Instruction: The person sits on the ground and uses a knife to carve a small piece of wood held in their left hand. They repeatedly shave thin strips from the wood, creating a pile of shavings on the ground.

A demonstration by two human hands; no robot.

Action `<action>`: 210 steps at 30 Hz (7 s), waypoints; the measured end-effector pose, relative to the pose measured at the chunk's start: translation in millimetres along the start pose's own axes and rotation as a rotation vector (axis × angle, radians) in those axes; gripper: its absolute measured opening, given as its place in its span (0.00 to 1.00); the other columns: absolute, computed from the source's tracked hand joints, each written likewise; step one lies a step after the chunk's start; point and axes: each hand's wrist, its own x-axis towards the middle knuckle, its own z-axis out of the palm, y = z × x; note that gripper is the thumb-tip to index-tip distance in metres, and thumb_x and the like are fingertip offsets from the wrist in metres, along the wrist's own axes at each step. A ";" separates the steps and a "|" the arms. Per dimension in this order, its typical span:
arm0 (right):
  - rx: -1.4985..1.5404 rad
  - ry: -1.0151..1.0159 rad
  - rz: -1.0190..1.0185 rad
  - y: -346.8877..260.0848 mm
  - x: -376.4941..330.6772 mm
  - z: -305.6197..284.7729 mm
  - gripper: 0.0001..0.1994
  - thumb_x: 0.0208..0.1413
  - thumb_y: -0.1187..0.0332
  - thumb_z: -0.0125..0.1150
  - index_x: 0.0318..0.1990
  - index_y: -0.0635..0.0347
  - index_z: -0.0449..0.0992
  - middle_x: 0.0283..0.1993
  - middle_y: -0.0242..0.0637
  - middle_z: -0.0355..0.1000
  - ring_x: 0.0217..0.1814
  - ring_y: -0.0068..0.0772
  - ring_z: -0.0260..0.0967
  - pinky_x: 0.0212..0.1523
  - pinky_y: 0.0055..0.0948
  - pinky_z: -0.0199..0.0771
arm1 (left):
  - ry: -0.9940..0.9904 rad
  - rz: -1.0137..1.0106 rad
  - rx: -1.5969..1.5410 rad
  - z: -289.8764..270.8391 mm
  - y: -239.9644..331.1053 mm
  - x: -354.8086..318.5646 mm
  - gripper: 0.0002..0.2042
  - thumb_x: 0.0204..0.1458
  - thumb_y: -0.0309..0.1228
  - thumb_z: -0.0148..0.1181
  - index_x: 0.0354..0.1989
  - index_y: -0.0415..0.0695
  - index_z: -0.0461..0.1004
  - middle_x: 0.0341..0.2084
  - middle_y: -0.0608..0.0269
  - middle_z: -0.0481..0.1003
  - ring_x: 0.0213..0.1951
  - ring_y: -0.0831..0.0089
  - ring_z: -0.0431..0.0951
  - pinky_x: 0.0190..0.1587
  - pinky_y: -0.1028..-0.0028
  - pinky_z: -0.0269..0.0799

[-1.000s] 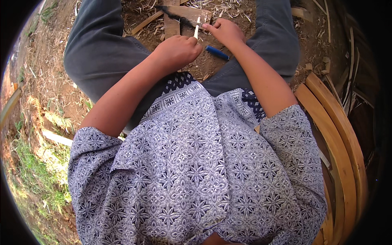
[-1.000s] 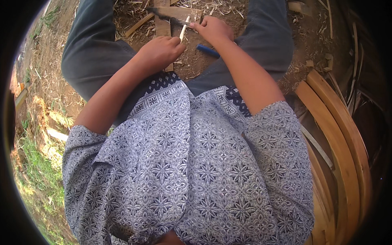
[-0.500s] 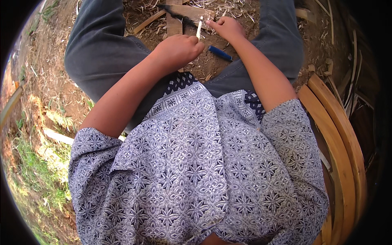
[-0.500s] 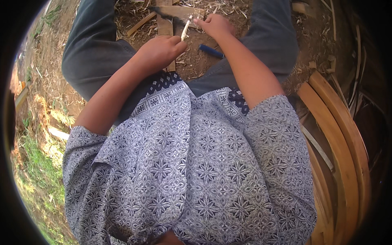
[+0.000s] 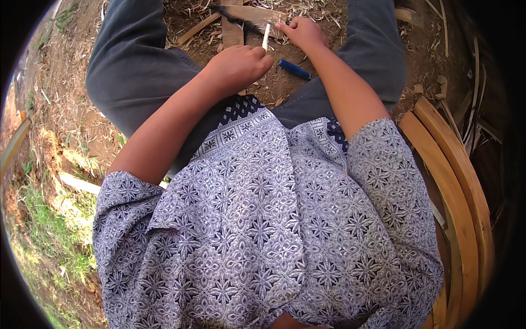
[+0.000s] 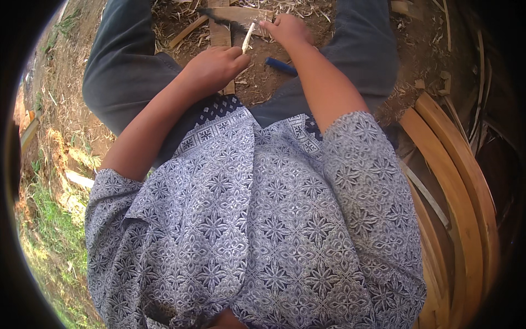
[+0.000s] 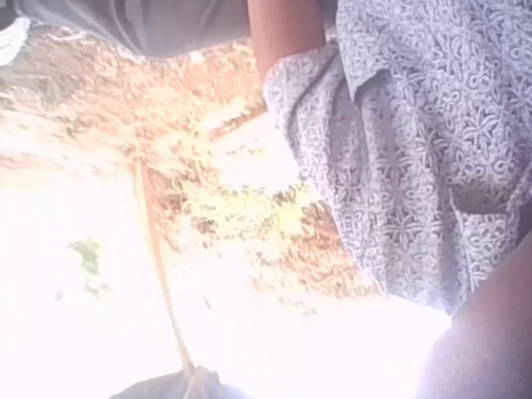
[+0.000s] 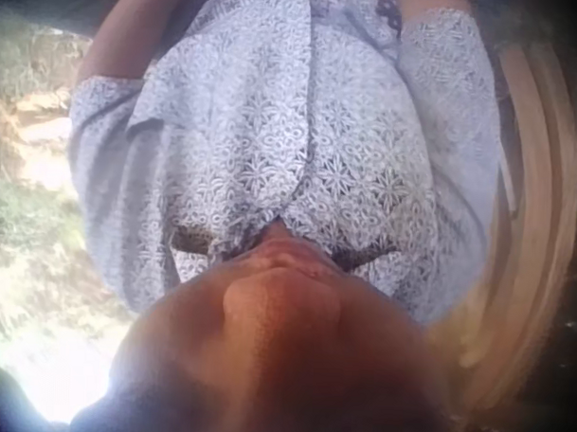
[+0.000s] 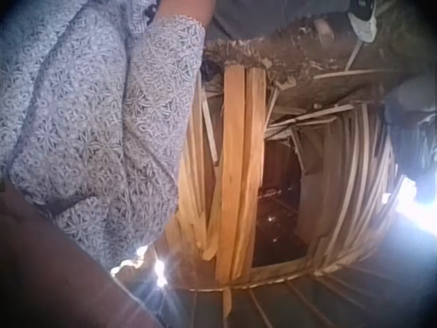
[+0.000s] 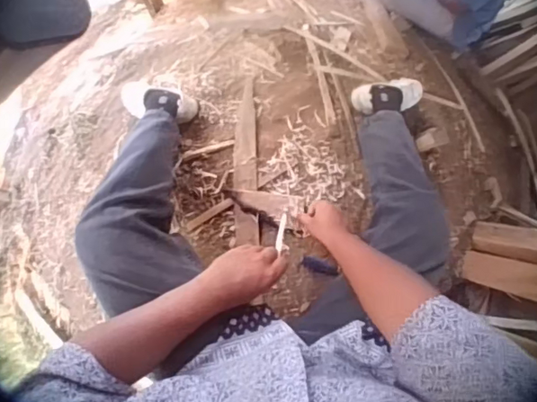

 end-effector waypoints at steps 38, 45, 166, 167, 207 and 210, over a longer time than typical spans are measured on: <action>0.056 -0.002 -0.176 1.2 -32.2 -11.5 0.28 0.51 0.31 0.64 0.32 0.49 0.79 0.31 0.32 0.78 0.38 0.36 0.78 0.40 0.40 0.75 | -0.045 -0.044 -0.030 1.9 -4.8 1.3 0.06 0.57 0.29 0.56 0.38 0.40 0.72 0.33 0.53 0.75 0.35 0.51 0.80 0.37 0.56 0.77; 0.021 0.020 -0.129 -7.7 -18.7 -2.3 0.28 0.48 0.30 0.65 0.32 0.47 0.79 0.32 0.30 0.78 0.39 0.34 0.78 0.39 0.39 0.74 | -0.048 -0.024 -0.026 0.2 -2.4 0.0 0.06 0.53 0.25 0.56 0.39 0.41 0.72 0.33 0.53 0.75 0.36 0.51 0.81 0.38 0.57 0.77; 0.034 -0.018 -0.210 5.2 -20.3 -23.7 0.27 0.53 0.35 0.66 0.30 0.52 0.81 0.26 0.31 0.76 0.30 0.31 0.75 0.32 0.37 0.73 | 0.129 -0.131 -0.177 -15.3 -3.5 12.0 0.09 0.63 0.34 0.60 0.36 0.41 0.73 0.27 0.52 0.75 0.30 0.48 0.78 0.32 0.55 0.73; 0.032 -0.013 -0.197 3.6 -18.5 -23.0 0.26 0.54 0.35 0.66 0.30 0.52 0.81 0.26 0.31 0.76 0.30 0.32 0.75 0.32 0.37 0.73 | 0.127 -0.120 -0.179 -15.2 -3.7 12.3 0.09 0.63 0.34 0.60 0.36 0.41 0.73 0.27 0.52 0.75 0.30 0.48 0.78 0.32 0.55 0.73; 0.124 -0.066 -0.125 28.2 37.1 18.0 0.29 0.52 0.32 0.64 0.33 0.53 0.79 0.30 0.34 0.77 0.34 0.33 0.77 0.38 0.40 0.75 | 0.097 -0.119 -0.171 -12.3 -2.2 12.4 0.10 0.64 0.35 0.58 0.35 0.42 0.71 0.27 0.51 0.76 0.31 0.49 0.79 0.32 0.54 0.73; 0.188 -0.001 -0.154 23.9 30.8 11.1 0.31 0.51 0.32 0.67 0.26 0.55 0.77 0.23 0.31 0.72 0.27 0.27 0.70 0.31 0.33 0.71 | 0.085 -0.164 -0.187 -17.1 -0.7 10.7 0.10 0.64 0.36 0.57 0.35 0.42 0.71 0.28 0.51 0.76 0.31 0.48 0.79 0.32 0.54 0.73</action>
